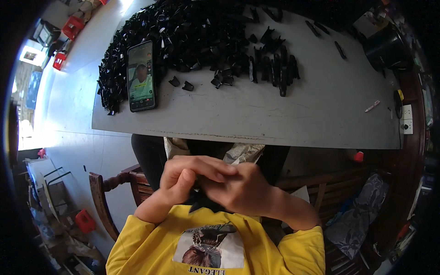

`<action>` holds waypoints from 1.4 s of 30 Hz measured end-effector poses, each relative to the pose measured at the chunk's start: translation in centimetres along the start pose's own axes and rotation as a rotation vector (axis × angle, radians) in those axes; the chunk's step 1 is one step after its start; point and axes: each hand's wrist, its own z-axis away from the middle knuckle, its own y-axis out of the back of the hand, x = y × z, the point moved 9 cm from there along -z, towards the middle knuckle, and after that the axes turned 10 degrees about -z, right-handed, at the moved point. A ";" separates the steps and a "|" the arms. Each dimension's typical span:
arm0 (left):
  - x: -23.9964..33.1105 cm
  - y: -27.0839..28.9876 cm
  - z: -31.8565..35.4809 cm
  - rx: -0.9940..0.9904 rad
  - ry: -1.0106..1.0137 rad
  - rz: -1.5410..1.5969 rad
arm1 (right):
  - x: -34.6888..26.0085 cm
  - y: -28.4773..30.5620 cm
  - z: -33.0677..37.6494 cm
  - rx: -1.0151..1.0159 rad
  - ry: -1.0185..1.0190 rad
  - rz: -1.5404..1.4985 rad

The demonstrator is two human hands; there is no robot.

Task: Picking up small black plastic parts from a table and placing them into a bag.

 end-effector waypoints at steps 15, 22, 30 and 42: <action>-3.0 9.1 -4.7 0.544 0.011 -1.379 | 16.1 9.2 -1.1 0.486 -0.617 0.513; -3.6 9.8 -4.6 0.505 0.066 -1.566 | 15.7 7.6 -0.2 0.358 -0.692 0.693; -2.8 9.3 -1.8 0.514 0.034 -0.809 | 12.2 7.2 3.4 0.523 -0.533 0.417; 1.2 5.3 -0.2 0.306 -0.112 -0.736 | 2.9 6.1 -0.2 0.352 -0.058 0.000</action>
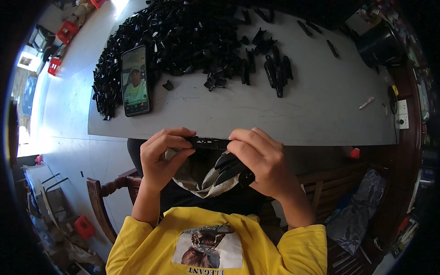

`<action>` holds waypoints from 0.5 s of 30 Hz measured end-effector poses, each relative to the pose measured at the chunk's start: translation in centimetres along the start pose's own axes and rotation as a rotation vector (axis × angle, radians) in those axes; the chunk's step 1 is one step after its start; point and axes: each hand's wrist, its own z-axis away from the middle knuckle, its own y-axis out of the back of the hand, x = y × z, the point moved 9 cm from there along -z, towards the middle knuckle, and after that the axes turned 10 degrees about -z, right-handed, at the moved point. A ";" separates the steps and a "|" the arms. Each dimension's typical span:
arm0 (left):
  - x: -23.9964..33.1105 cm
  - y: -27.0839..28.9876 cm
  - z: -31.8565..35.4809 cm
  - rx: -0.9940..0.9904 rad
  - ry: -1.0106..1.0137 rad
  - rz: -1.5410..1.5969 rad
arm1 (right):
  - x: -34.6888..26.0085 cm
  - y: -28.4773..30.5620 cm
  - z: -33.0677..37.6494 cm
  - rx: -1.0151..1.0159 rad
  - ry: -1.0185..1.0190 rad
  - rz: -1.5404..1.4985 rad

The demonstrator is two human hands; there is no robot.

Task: Picking up small black plastic parts from a table and placing them into a bag.

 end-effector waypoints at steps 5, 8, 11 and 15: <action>0.6 0.0 0.2 -0.030 -0.019 0.005 | -0.6 -0.5 0.2 -0.087 0.042 0.094; 1.3 -0.1 0.3 -0.028 -0.055 -0.028 | -1.0 -1.0 0.3 -0.079 0.062 0.117; 1.5 -0.1 0.5 -0.011 -0.068 -0.068 | -1.2 -0.9 0.2 -0.058 0.040 0.123; 0.8 -0.8 1.3 -0.063 0.013 0.278 | -1.8 -0.9 -0.4 -0.090 0.002 0.037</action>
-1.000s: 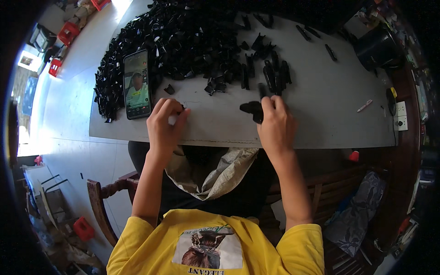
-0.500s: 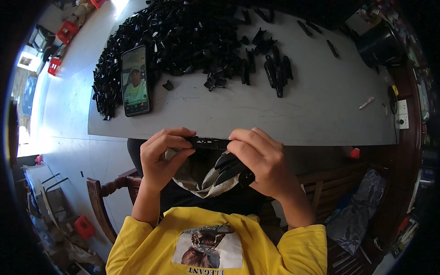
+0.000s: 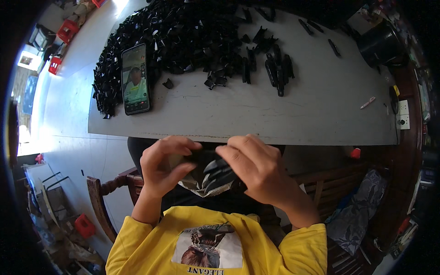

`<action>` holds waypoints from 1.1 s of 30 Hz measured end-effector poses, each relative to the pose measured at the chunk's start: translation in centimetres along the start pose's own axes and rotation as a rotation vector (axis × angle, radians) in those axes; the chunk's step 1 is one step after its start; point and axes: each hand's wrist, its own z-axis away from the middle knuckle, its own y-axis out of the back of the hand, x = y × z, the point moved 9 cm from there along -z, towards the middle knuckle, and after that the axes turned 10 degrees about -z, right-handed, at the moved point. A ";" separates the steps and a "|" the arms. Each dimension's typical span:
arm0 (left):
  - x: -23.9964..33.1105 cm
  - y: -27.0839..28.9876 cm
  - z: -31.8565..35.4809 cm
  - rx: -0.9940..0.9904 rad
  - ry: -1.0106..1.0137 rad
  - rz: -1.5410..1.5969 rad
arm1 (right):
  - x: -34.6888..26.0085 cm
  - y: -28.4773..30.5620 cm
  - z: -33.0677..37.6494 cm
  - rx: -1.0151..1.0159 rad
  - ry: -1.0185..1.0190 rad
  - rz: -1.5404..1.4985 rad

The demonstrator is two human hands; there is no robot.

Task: Picking up small black plastic parts from a table and placing them into a bag.

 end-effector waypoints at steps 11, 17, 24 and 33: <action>-0.5 -4.3 1.1 -0.161 0.190 0.646 | -3.5 -4.3 2.2 -0.116 0.278 0.063; -0.7 -2.9 -0.5 -0.145 0.020 0.025 | 0.9 -5.7 3.6 -0.133 -0.026 -0.232; -6.6 3.1 -5.3 0.214 0.151 -0.906 | 4.5 -7.0 3.8 -0.191 -0.272 -0.073; -8.8 2.9 -7.5 0.153 0.229 -1.251 | 13.8 0.1 -2.8 0.246 -0.352 0.525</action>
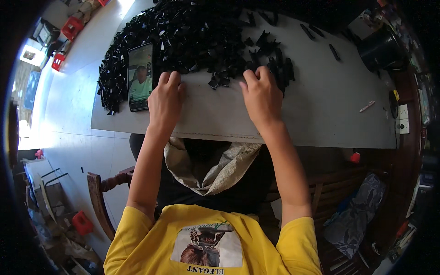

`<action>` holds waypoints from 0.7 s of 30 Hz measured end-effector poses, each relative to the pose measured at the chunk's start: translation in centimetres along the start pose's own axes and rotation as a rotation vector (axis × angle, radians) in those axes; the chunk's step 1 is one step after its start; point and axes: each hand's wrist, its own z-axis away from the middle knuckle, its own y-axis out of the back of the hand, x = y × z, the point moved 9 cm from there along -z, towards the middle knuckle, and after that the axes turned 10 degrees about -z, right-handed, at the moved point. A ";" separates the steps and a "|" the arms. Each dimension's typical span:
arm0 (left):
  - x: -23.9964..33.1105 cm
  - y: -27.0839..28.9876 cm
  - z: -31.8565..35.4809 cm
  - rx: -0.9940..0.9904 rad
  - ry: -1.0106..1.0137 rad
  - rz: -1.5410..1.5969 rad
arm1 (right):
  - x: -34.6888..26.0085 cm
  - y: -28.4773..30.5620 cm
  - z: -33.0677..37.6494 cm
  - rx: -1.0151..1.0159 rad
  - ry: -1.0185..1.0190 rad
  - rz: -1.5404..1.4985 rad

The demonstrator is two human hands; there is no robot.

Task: Picking up small black plastic parts from a table and placing them into a bag.

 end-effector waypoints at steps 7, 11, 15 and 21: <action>-0.3 2.3 4.1 -0.041 0.004 0.708 | 1.2 2.1 2.5 0.071 -0.071 -0.173; 0.8 4.0 6.9 -0.125 0.004 1.138 | -3.5 4.7 5.4 -0.064 0.000 -0.460; 1.7 6.2 7.8 -0.123 -0.151 1.080 | -7.5 4.2 6.8 -0.301 0.154 -0.547; 2.5 6.8 7.9 -0.135 -0.202 1.067 | -8.7 4.5 6.8 -0.329 0.223 -0.507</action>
